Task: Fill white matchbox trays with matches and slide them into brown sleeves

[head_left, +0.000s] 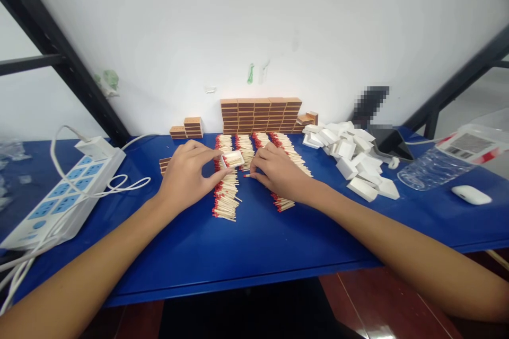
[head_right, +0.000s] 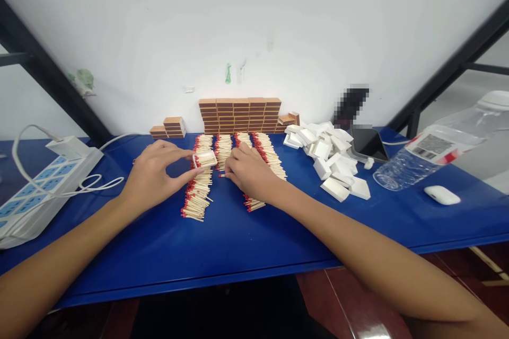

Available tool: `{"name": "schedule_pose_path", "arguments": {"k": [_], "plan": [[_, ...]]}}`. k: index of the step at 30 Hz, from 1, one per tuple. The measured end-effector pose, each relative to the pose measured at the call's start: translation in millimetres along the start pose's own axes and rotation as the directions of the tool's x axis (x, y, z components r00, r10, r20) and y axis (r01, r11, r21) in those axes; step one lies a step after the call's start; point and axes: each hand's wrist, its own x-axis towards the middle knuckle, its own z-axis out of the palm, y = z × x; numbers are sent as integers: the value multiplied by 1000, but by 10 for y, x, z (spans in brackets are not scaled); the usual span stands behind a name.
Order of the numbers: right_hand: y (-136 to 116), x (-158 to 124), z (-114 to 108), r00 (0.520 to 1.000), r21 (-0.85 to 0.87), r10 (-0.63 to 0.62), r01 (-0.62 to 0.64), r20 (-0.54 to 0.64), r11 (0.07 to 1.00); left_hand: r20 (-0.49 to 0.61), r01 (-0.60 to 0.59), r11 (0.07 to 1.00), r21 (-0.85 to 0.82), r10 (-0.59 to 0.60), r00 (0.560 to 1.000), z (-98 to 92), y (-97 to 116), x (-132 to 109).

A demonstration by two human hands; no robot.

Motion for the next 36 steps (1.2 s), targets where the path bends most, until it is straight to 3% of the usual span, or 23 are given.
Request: {"name": "schedule_pose_path", "arguments": {"k": [6,13,20,25,28,36], "plan": [[-16,-4,-71,1000,9,6,-6,13,1000,39,13,1000,-6,-12,999,-3,-16,3],[-164,0,-207,967,48,-40,54,-252,997,62,-53,998,-33,55,997,6,76,-8],[-248,7,-109,947,-3,-89,93,-310,996,93,-135,981,-138,148,985,-11,184,-1],[-189,-8,-167,929,53,-80,106,-360,993,77,-100,990,-104,108,991,-15,112,-3],[-109,-14,-183,939,42,-43,61,-342,997,41,-53,998,-46,55,998,-10,57,-2],[64,-9,-22,993,-32,-60,57,-103,998,-10,38,999,16,-38,999,-17,0,13]]}}
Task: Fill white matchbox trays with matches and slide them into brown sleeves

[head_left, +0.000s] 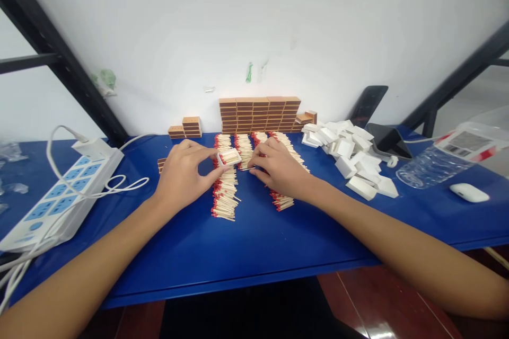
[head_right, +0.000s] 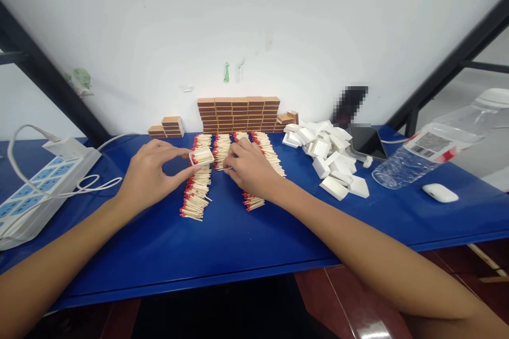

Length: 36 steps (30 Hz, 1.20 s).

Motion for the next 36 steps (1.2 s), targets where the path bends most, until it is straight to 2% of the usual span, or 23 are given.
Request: {"name": "schedule_pose_path", "arguments": {"k": [13,22,26,30,36], "plan": [[-8,6,42,999,18,-21,20,38,1000,22,17,1000,-8,-16,1000,-6,19,-3],[-26,30,16,996,14,24,-25,86,1000,41,15,1000,0,-15,999,7,-7,-9],[-66,39,-69,999,23,33,-33,0,999,61,27,1000,10,-27,998,16,-12,-23],[-165,49,-167,992,71,38,-29,-123,997,98,-21,1000,-20,23,995,17,28,-24],[-291,56,-156,988,51,6,1,-151,999,149,-122,980,-157,146,978,12,135,-14]]}}
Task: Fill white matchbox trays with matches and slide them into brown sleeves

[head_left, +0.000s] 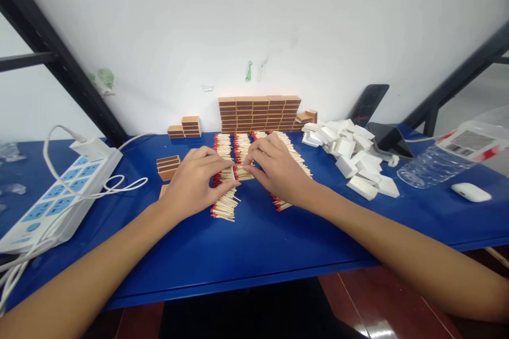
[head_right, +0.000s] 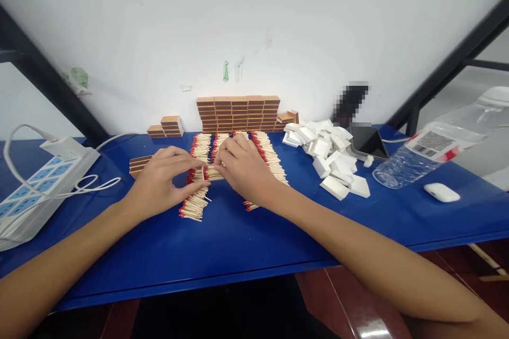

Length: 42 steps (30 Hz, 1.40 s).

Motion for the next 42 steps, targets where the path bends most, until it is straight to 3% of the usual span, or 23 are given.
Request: {"name": "schedule_pose_path", "arguments": {"k": [5,9,14,18,42], "plan": [[-1,-14,38,996,44,-39,43,-76,998,-3,-4,1000,-20,4,1000,5,31,-3],[96,-21,50,990,104,26,-11,-136,994,-65,54,997,45,-51,997,1,-7,-13],[242,-35,102,999,65,48,-46,-25,997,-146,197,971,138,-177,973,-25,-83,-15],[281,-50,150,998,48,35,-37,53,998,-178,246,960,130,-221,959,-35,-83,-11],[328,-68,185,985,30,23,-29,171,999,-153,238,963,130,-217,964,-26,-98,-17]]}}
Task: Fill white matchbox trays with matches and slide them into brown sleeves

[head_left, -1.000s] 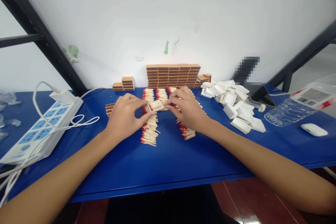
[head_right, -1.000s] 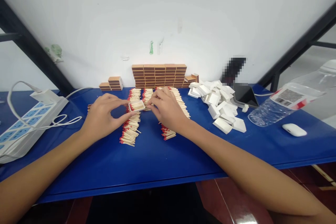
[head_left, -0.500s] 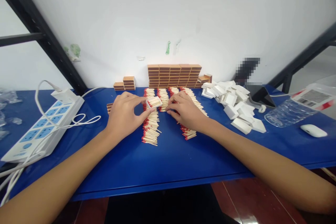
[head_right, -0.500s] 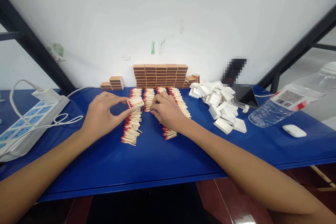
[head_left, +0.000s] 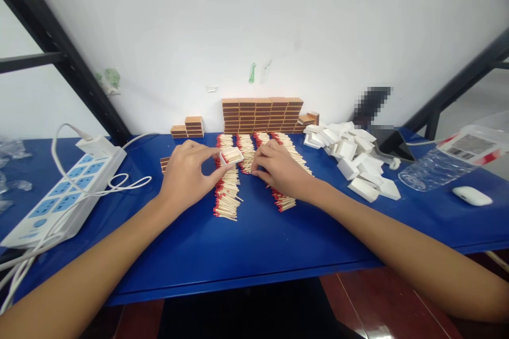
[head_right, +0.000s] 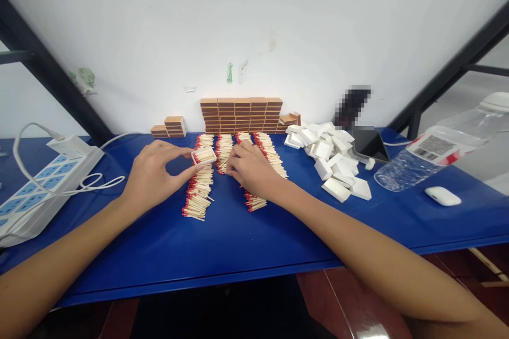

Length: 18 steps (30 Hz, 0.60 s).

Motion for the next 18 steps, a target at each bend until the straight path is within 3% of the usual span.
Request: {"name": "schedule_pose_path", "arguments": {"k": [10,18], "plan": [[-37,0,12,1000,20,-7,8,-16,1000,-2,-8,1000,-5,8,1000,10,7,2],[-42,8,15,999,-29,14,-13,38,999,4,-13,1000,2,13,1000,5,12,-1]]}}
